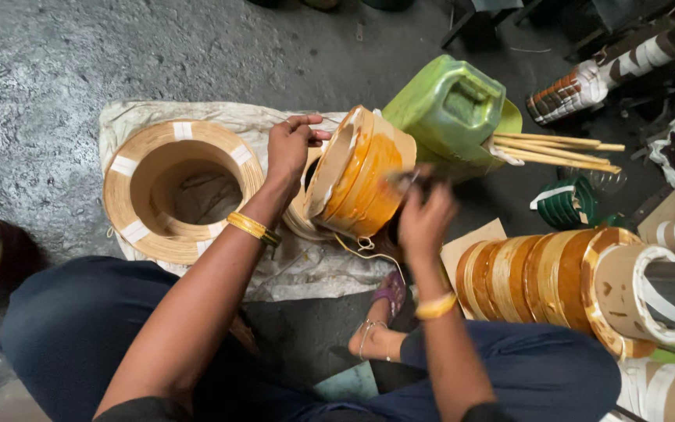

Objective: The person sits on the floor and applies a brownish-orange finish to cylindrical wooden rings using a brush. They dip the brush into a container, coat the exterior and interior surfaces of each ring, and place the finished pieces aside.

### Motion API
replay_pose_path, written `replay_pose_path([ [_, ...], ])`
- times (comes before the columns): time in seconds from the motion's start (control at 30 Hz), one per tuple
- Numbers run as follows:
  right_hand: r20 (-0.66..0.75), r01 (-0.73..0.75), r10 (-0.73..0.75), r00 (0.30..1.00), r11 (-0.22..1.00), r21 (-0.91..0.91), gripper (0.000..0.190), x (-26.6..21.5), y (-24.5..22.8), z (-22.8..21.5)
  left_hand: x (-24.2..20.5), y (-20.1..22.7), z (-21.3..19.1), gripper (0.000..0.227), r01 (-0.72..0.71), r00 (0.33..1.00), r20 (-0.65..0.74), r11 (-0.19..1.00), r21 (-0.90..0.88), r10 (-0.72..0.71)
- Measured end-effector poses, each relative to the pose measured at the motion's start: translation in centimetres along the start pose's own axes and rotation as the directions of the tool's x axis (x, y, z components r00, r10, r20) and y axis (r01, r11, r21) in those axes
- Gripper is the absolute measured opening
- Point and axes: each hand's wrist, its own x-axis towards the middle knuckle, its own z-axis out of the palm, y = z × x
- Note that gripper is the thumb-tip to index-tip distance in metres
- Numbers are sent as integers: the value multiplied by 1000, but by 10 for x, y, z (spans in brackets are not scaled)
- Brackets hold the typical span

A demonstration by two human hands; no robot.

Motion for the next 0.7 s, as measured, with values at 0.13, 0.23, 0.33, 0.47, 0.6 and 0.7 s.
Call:
replay_pose_path([
  [0.13,299,-375,364,882,927,-22,46,77,46,28,-6,-3,8,33,11,1000,28,1000,-19,-10],
  [0.23,151,-252,237,960,963,91,38,53,20,19,-4,-2,8,32,28,999,31,1000,-14,-28],
  [0.33,186,-37,52,981,996,-81,10,-38,-37,-28,-2,-6,5,32,16,999,30,999,-39,-15],
  [0.47,414,180,-314,854,927,330,32,-92,-88,-65,4,-11,7,33,25,999,35,999,-25,-25],
  [0.6,290,233,-336,896,912,338,36,-55,-94,-35,12,-17,1,31,77,996,49,995,-56,-74],
  [0.7,334,-27,-113,936,922,387,16,-21,-71,-1,13,-29,6,29,122,990,85,990,-66,-116],
])
